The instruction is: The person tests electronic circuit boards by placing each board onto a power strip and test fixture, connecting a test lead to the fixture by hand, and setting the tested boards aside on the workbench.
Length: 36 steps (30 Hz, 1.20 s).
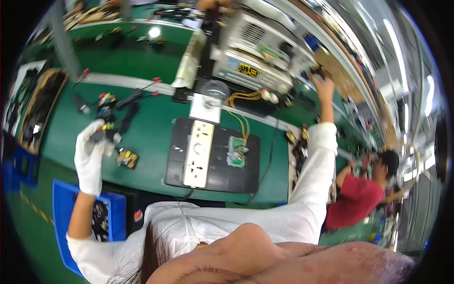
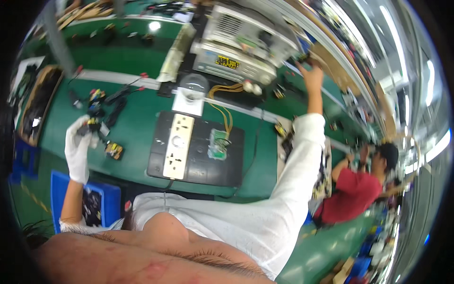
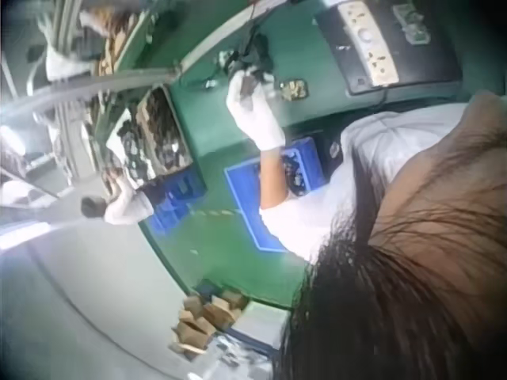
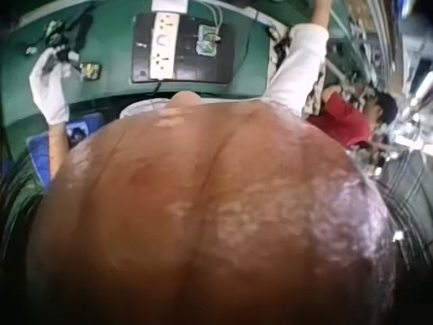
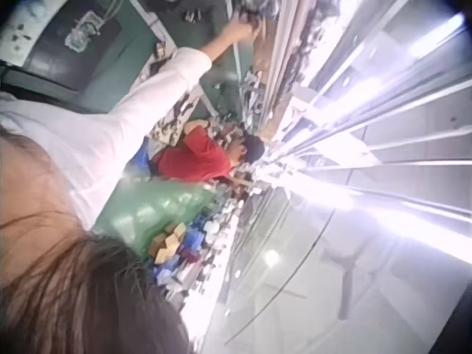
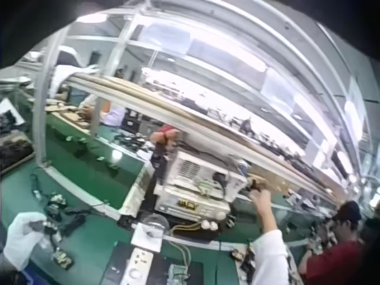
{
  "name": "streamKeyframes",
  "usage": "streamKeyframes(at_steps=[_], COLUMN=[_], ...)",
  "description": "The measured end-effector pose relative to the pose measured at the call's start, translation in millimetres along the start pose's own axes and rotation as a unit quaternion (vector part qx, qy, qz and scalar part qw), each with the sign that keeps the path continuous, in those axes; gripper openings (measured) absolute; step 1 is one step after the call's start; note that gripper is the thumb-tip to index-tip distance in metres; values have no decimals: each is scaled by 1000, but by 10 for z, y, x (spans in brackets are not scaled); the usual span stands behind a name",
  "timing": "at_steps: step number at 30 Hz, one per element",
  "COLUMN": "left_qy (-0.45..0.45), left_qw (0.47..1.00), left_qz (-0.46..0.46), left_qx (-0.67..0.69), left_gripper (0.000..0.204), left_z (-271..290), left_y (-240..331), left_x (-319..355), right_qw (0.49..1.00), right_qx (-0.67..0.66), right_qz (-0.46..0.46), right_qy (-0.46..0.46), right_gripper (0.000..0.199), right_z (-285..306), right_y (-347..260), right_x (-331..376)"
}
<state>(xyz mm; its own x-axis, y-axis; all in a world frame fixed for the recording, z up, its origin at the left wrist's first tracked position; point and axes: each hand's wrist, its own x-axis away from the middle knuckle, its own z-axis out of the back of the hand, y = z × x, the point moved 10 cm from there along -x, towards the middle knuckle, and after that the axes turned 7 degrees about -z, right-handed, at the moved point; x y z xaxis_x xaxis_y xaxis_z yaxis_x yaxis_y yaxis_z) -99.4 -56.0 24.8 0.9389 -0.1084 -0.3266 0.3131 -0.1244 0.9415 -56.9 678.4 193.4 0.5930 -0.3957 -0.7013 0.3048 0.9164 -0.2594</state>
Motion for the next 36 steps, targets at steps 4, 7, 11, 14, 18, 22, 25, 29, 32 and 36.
streamKeyframes(at_steps=[4, 7, 11, 14, 18, 22, 25, 29, 32, 36], left_qy=[52, 14, -1, 34, 20, 50, -31, -233, -289, -360], left_qw=[991, 972, 964, 972, 964, 917, 887, 882, 866, 856], left_qz=[-116, -229, -242, -207, -251, -387, -450, -381, -361, -258], left_qx=[35, 58, 111, 102, 86, 85, 101, 150, 191, 267], left_gripper=[37, 31, 32, 34, 37, 49, 50, 39, 36, 49], left_z=[213, 271, 321, 369, 314, 421, 277, -554, -1268, -1921], left_y=[305, 591, 744, 813, 1087, 1556, 1912, 2057, 2110, 2100], left_x=[35, 78, -5, -183, -427, -506, -433, -429, -463, -529], right_qw=[991, 957, 993, 999, 987, 970, 976, 885, 829, 627], right_qx=[-78, -266, -98, 31, 98, 157, -181, -453, -529, -637], right_qz=[27, -77, -29, -18, -59, -82, -116, -102, -4, 124], right_qy=[104, 86, 60, -34, -113, -167, -16, 13, -184, -431], right_gripper=[40, 37, 30, 31, 28, 24, 26, 28, 57, 114], right_z=[-95, -635, -1356, -1712, -1740, -1475, -614, 146, 57, -125], right_y=[45, 484, 688, 733, 686, 509, 110, -1037, -2434, -3750], right_x=[-170, -26, 689, 1195, 1759, 1579, 1310, 1302, 1744, 2565])
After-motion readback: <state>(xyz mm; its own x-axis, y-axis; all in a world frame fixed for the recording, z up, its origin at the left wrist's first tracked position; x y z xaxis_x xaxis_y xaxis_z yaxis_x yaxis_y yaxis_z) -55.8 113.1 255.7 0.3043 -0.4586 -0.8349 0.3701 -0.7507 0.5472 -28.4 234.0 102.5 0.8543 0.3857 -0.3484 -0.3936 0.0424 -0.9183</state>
